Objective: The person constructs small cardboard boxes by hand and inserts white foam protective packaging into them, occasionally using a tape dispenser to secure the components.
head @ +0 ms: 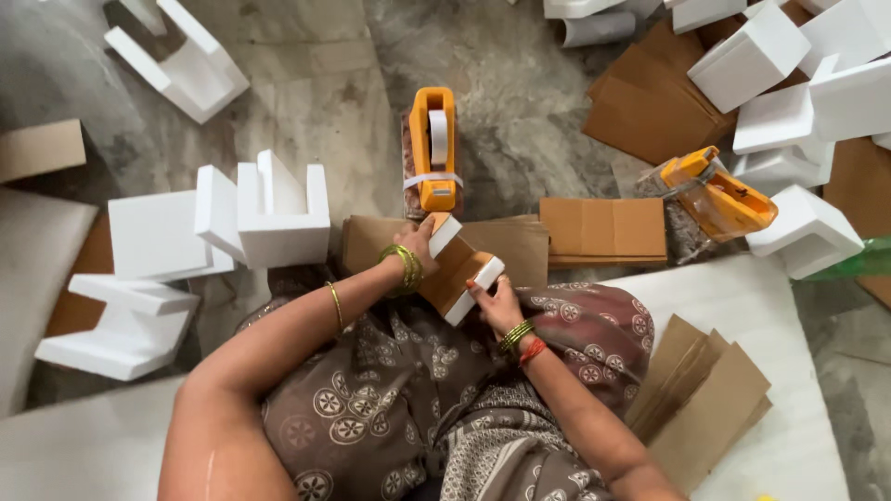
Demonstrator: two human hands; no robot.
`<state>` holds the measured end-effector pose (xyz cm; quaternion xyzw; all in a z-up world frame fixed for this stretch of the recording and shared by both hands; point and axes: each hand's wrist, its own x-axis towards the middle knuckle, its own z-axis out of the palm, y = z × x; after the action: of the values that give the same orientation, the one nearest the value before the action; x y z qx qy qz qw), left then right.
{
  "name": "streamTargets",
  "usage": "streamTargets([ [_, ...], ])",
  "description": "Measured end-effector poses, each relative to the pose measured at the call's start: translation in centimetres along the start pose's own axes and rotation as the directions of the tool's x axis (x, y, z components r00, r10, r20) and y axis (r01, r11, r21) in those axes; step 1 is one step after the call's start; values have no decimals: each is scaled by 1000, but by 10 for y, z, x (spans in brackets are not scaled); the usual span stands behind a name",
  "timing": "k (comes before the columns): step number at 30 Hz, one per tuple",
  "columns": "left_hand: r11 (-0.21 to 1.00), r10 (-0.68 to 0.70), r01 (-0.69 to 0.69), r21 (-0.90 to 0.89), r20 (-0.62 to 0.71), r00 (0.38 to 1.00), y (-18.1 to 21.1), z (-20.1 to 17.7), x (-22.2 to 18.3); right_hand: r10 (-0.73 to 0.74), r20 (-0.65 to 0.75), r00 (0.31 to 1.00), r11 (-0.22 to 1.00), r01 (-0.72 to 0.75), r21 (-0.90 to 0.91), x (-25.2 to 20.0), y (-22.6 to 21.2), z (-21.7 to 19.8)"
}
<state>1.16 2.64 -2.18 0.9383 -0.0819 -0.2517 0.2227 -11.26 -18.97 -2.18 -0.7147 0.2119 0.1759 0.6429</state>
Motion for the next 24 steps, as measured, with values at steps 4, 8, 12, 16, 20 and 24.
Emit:
streamTargets([
  [4,990,124,-123,64,-12,992,-19,-18,15,-317,284,905,780,419,-464,13,2,-22],
  [8,964,208,-219,150,88,974,-18,-44,28,-119,394,911,419,406,-812,30,-38,-50],
  [12,925,303,-327,194,145,942,-8,-22,30,-136,134,982,522,186,-832,42,-114,-34],
  [16,897,428,-428,108,29,903,-4,-20,15,-580,497,646,285,732,-619,52,-132,3],
  [20,897,440,-439,-54,22,898,3,-57,0,-505,553,662,303,736,-605,78,-116,10],
  [24,925,376,-381,-21,-109,920,2,-86,-21,-556,484,676,414,730,-544,78,-107,10],
])
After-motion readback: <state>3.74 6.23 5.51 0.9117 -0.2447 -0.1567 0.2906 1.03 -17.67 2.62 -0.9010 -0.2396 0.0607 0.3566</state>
